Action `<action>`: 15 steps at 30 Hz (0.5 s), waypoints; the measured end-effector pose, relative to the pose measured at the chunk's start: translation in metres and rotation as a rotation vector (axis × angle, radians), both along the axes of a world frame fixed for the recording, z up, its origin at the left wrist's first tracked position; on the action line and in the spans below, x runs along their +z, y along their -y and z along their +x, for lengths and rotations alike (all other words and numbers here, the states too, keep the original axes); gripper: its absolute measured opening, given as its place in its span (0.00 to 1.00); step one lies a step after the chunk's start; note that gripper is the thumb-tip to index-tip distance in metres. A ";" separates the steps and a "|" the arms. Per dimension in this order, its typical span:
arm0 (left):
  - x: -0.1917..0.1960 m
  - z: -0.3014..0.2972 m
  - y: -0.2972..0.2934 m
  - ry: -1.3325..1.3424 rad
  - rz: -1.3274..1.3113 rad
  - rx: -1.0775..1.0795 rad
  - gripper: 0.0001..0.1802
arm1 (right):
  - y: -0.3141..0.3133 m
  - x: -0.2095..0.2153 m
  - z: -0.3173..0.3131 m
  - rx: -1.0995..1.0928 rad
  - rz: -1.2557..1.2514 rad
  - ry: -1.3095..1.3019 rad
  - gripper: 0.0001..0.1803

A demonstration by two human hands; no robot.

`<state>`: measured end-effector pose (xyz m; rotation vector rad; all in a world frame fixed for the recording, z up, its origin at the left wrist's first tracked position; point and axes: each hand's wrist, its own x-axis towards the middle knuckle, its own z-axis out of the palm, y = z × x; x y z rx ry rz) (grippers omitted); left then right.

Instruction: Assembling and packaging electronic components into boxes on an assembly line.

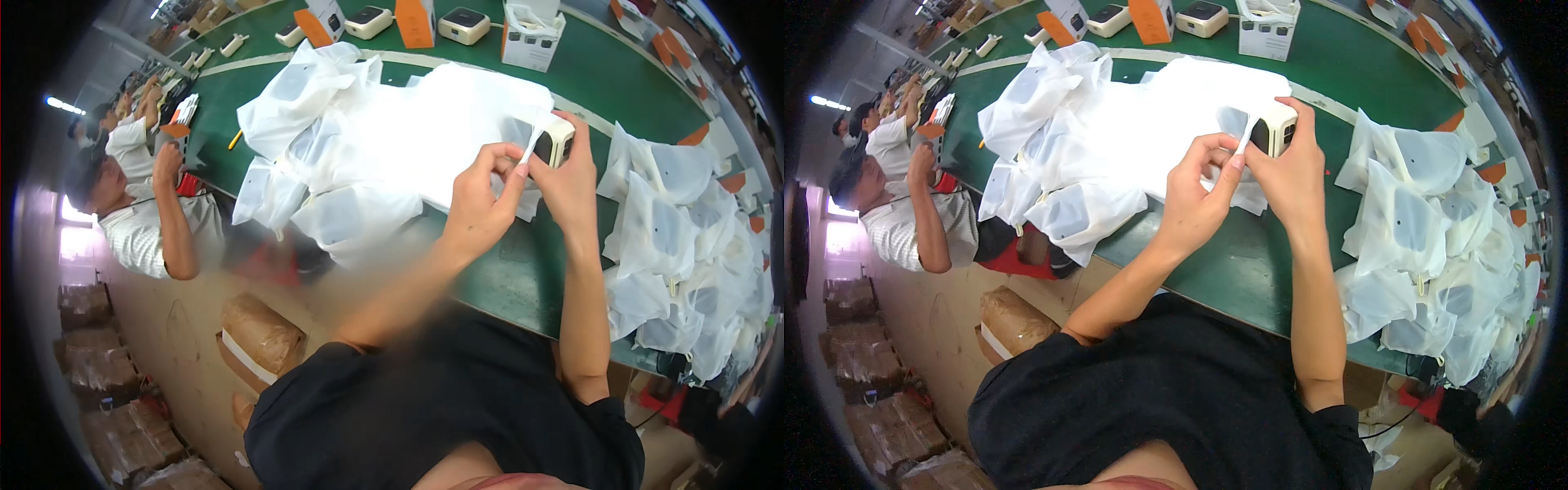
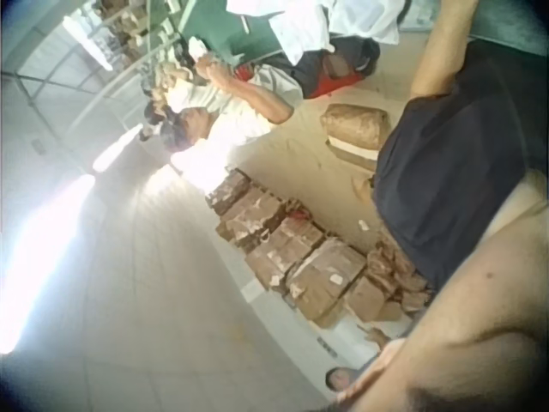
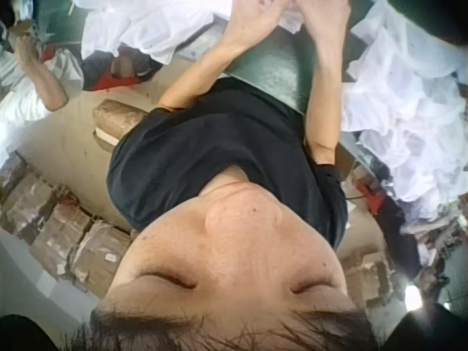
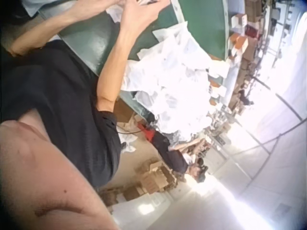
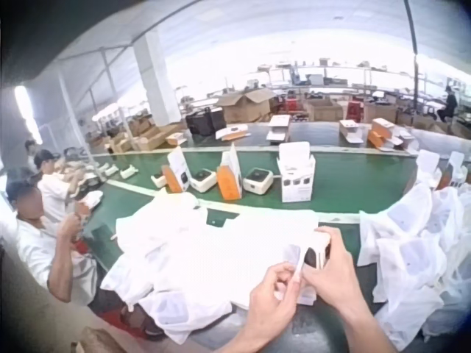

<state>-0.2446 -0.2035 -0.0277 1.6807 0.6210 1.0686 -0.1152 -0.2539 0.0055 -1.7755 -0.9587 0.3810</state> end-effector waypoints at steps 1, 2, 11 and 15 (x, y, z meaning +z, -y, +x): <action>-0.005 0.000 0.001 -0.051 0.165 0.044 0.13 | -0.005 -0.017 0.003 -0.019 0.142 -0.138 0.33; -0.007 0.001 0.001 -0.049 0.159 0.022 0.13 | -0.006 -0.027 0.007 -0.041 0.287 -0.273 0.32; 0.011 0.032 -0.042 0.028 -0.172 0.091 0.12 | -0.013 -0.022 0.011 0.098 0.420 -0.629 0.24; 0.023 0.031 -0.078 0.087 -0.522 -0.042 0.12 | -0.029 -0.020 0.030 -0.092 0.245 -0.299 0.17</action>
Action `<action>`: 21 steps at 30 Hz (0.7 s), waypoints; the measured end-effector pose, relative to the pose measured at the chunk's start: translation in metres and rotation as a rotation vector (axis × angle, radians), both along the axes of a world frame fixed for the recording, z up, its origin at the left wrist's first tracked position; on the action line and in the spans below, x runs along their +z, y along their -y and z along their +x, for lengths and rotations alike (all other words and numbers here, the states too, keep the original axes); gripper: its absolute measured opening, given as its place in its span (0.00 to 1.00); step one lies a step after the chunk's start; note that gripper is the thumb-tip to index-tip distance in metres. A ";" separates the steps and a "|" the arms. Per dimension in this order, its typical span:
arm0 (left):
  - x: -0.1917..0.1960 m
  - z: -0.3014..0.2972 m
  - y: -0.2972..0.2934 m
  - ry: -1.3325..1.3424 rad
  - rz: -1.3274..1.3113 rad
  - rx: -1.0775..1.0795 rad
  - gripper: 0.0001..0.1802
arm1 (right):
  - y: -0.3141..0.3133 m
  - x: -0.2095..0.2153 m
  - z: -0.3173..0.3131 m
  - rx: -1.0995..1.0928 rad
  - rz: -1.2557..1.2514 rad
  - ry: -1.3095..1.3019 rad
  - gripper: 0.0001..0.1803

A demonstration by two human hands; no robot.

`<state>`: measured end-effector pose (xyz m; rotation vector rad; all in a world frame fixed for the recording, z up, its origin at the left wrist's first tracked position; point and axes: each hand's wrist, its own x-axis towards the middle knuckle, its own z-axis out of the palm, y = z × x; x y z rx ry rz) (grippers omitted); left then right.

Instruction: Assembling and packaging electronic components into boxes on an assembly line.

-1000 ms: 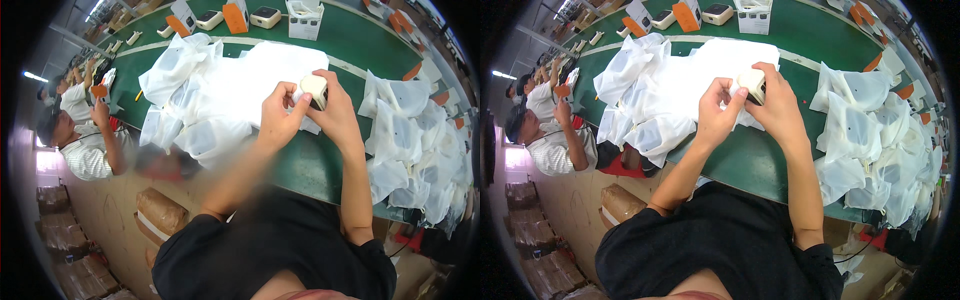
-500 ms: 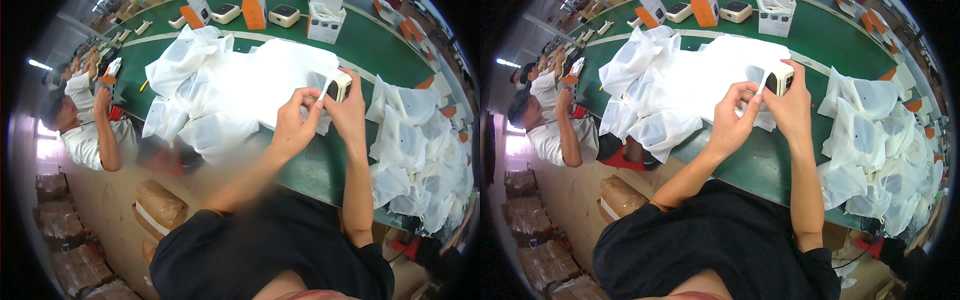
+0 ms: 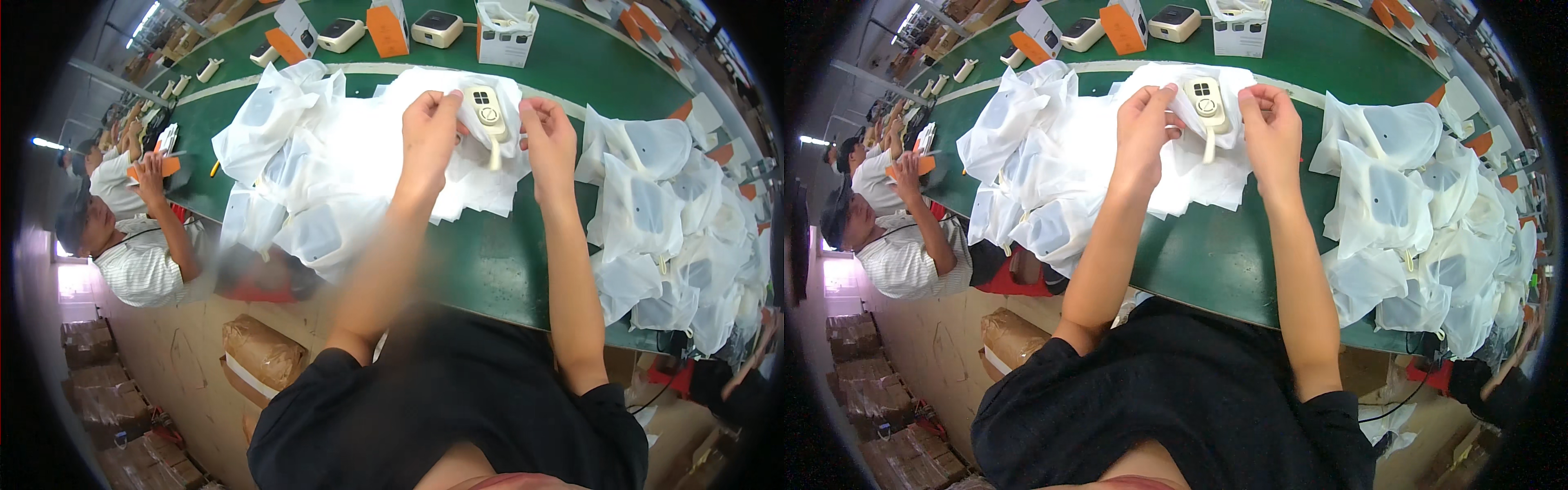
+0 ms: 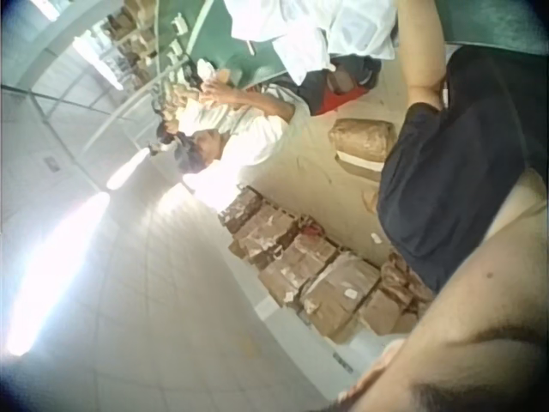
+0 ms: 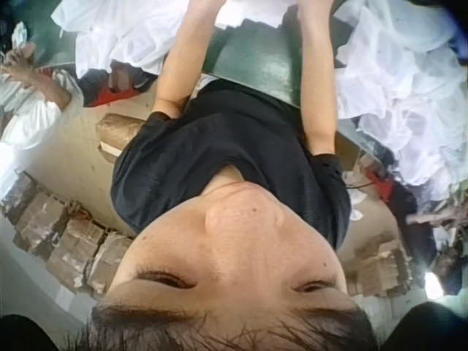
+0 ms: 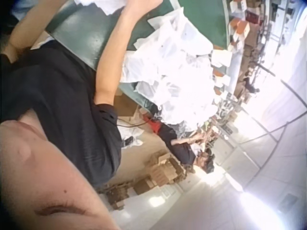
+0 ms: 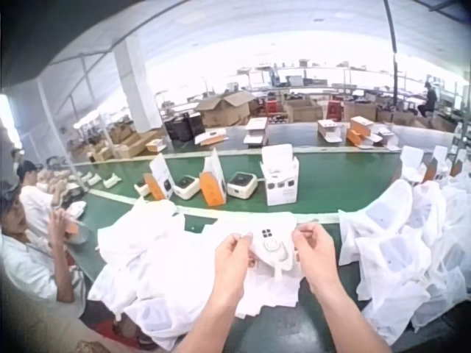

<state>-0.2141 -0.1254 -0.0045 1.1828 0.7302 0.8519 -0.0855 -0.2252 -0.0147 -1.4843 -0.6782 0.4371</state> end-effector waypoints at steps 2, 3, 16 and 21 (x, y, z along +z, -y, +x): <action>0.006 -0.003 0.000 0.014 -0.031 0.009 0.11 | -0.006 -0.001 0.011 -0.073 -0.130 0.004 0.17; 0.008 -0.003 0.001 0.026 -0.067 0.016 0.11 | -0.008 -0.006 0.013 0.020 -0.166 0.019 0.18; 0.073 0.048 0.059 -0.202 0.813 -0.615 0.14 | 0.038 -0.021 0.009 0.000 0.122 0.554 0.36; 0.110 0.037 -0.018 0.041 0.468 -0.678 0.15 | 0.022 -0.047 0.019 0.039 0.278 0.000 0.40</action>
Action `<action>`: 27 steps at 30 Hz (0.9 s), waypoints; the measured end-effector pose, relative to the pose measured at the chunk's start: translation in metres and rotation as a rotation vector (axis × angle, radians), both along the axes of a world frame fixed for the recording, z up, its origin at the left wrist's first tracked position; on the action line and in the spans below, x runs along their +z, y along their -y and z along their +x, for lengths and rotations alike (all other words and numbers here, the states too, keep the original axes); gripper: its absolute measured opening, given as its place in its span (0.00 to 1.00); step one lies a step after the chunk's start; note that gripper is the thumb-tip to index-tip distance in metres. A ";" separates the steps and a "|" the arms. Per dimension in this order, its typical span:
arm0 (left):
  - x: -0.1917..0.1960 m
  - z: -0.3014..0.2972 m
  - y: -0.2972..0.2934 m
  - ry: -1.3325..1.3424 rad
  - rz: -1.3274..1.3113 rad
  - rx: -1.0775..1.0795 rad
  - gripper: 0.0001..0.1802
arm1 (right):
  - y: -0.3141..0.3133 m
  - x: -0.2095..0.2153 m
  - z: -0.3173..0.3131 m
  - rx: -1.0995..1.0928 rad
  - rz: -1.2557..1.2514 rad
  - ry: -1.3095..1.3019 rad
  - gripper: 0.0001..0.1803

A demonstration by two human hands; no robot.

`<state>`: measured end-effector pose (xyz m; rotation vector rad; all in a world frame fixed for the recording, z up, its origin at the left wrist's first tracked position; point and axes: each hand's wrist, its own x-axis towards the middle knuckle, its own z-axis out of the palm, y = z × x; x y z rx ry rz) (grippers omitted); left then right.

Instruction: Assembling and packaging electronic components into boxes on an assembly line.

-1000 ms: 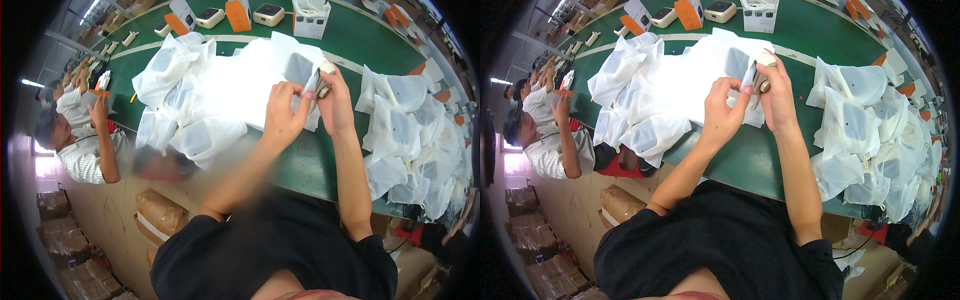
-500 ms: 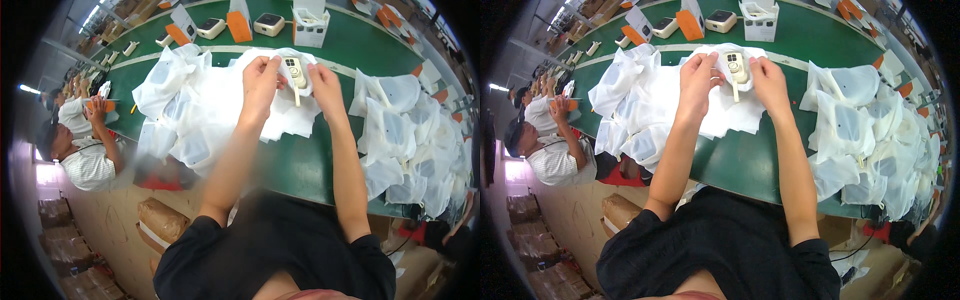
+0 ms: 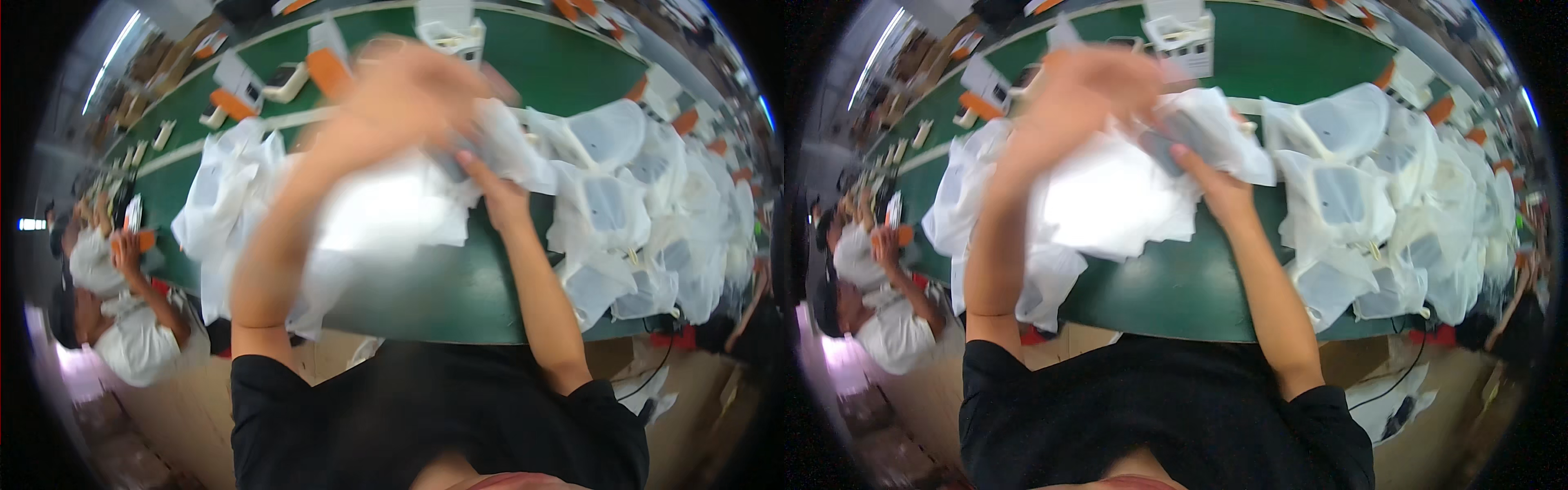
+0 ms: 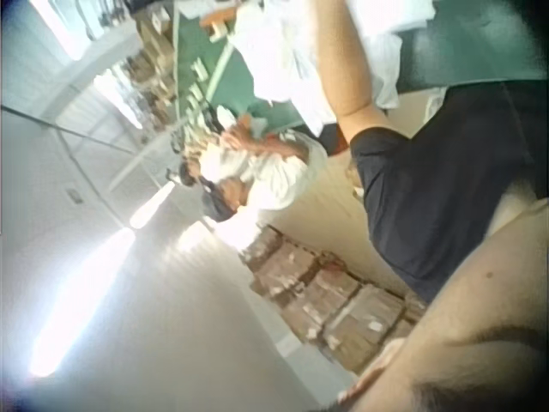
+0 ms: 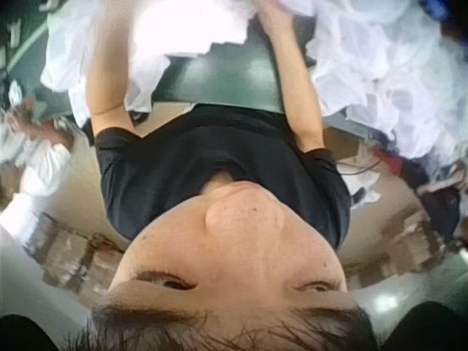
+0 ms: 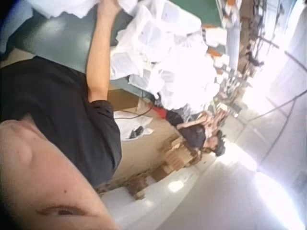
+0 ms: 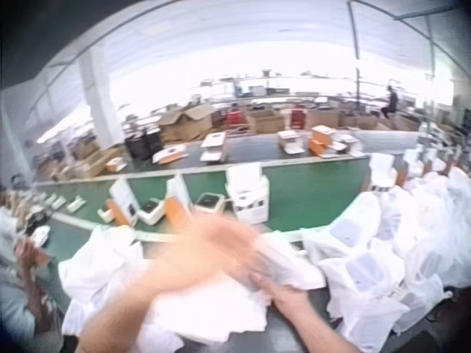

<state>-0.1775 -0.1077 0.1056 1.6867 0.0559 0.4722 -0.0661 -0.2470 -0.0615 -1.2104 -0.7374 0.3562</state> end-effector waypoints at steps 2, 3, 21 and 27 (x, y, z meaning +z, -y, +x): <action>0.042 0.004 -0.096 -0.008 0.412 0.543 0.16 | -0.012 0.002 -0.008 -0.031 0.110 -0.083 0.41; 0.041 0.011 -0.144 0.000 0.429 0.565 0.16 | -0.016 0.006 -0.012 -0.010 0.129 -0.078 0.41; -0.050 0.031 -0.264 -0.140 0.958 1.086 0.21 | -0.021 0.025 -0.006 0.076 0.182 -0.482 0.29; -0.008 -0.030 -0.063 -0.154 0.601 1.119 0.16 | -0.017 0.086 0.038 -0.002 0.480 -0.431 0.23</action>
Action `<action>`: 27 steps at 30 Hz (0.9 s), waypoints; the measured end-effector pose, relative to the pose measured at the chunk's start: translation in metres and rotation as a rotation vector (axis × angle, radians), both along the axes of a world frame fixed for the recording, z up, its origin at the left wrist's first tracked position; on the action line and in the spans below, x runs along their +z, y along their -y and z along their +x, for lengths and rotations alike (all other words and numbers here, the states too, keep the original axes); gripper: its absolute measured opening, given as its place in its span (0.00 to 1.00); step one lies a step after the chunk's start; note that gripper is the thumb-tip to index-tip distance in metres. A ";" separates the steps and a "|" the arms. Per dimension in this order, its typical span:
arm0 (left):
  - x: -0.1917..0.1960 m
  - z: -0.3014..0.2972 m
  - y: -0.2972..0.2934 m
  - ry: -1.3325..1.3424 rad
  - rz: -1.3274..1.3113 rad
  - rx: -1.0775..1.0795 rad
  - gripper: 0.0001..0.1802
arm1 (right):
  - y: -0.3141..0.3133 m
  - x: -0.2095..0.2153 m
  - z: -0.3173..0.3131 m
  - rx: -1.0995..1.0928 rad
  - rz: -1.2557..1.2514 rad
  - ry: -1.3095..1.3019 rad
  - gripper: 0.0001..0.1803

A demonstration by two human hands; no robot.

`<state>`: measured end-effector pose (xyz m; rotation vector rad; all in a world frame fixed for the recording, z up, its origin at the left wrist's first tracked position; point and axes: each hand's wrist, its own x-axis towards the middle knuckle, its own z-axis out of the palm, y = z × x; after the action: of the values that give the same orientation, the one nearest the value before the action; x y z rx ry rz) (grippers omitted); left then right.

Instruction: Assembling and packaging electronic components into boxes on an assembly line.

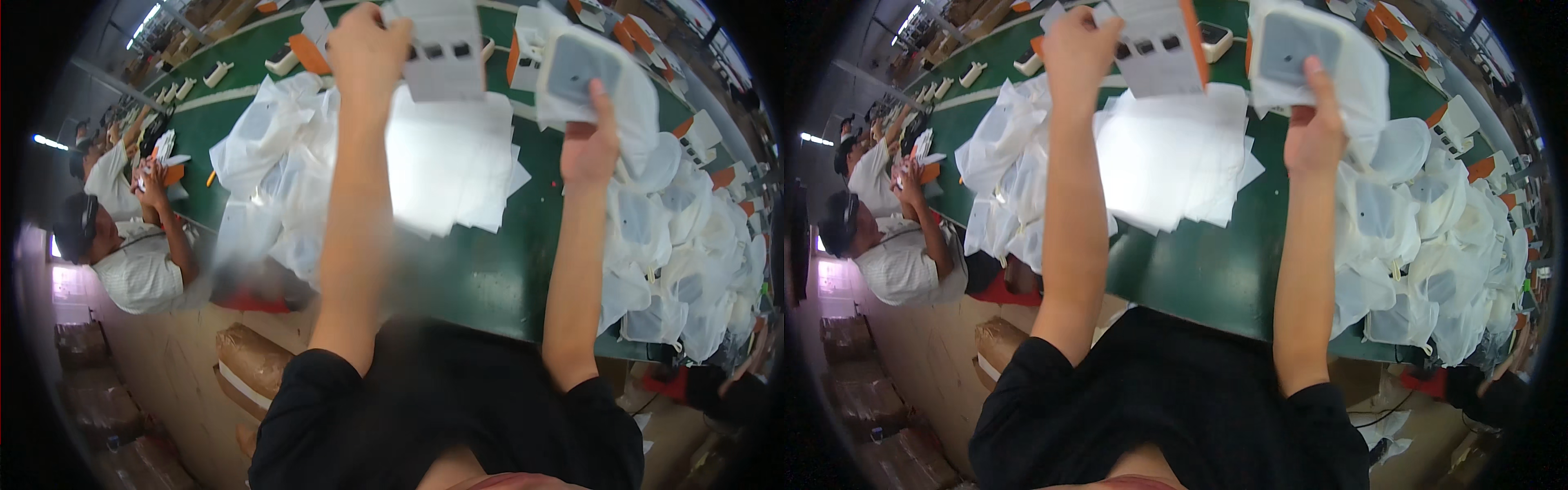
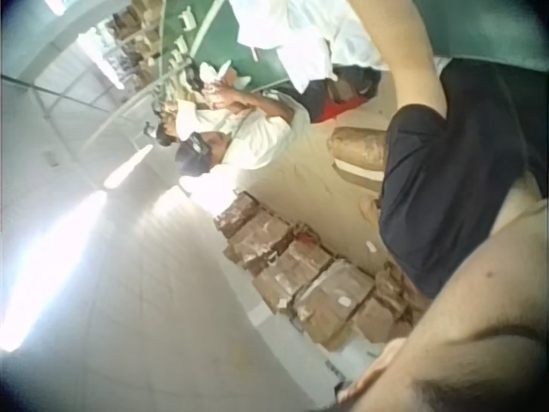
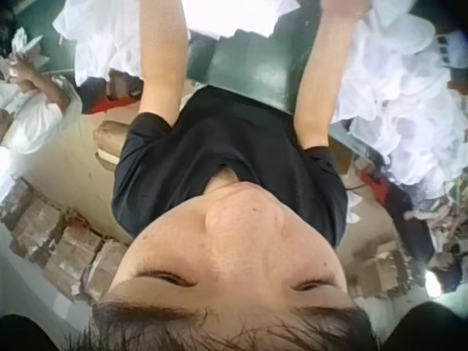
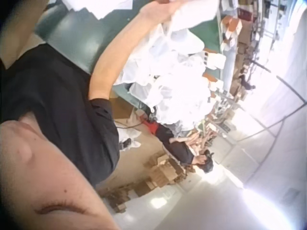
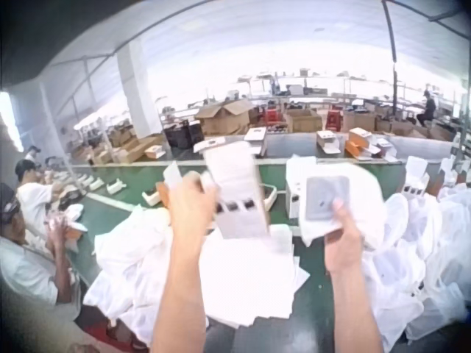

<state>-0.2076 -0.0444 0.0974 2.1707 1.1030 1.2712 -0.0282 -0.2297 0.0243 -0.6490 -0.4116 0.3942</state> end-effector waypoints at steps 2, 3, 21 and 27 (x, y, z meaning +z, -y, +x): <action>-0.033 -0.009 0.041 0.011 0.131 -0.041 0.20 | 0.016 0.017 -0.008 0.035 0.030 0.031 0.22; -0.046 -0.010 0.069 0.052 0.114 -0.081 0.19 | 0.024 0.024 -0.006 0.048 0.074 0.066 0.22; -0.121 -0.025 0.152 0.419 -0.441 -0.495 0.13 | 0.114 0.036 -0.058 -0.204 -0.792 1.524 0.27; -0.127 -0.034 0.144 0.463 -0.608 -0.697 0.23 | 0.113 0.033 -0.058 -0.006 -0.961 1.788 0.33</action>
<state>-0.2412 -0.1889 -0.0292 1.4799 0.3945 0.8832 -0.0864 -0.3426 0.0574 -1.8815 -1.9726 -0.1578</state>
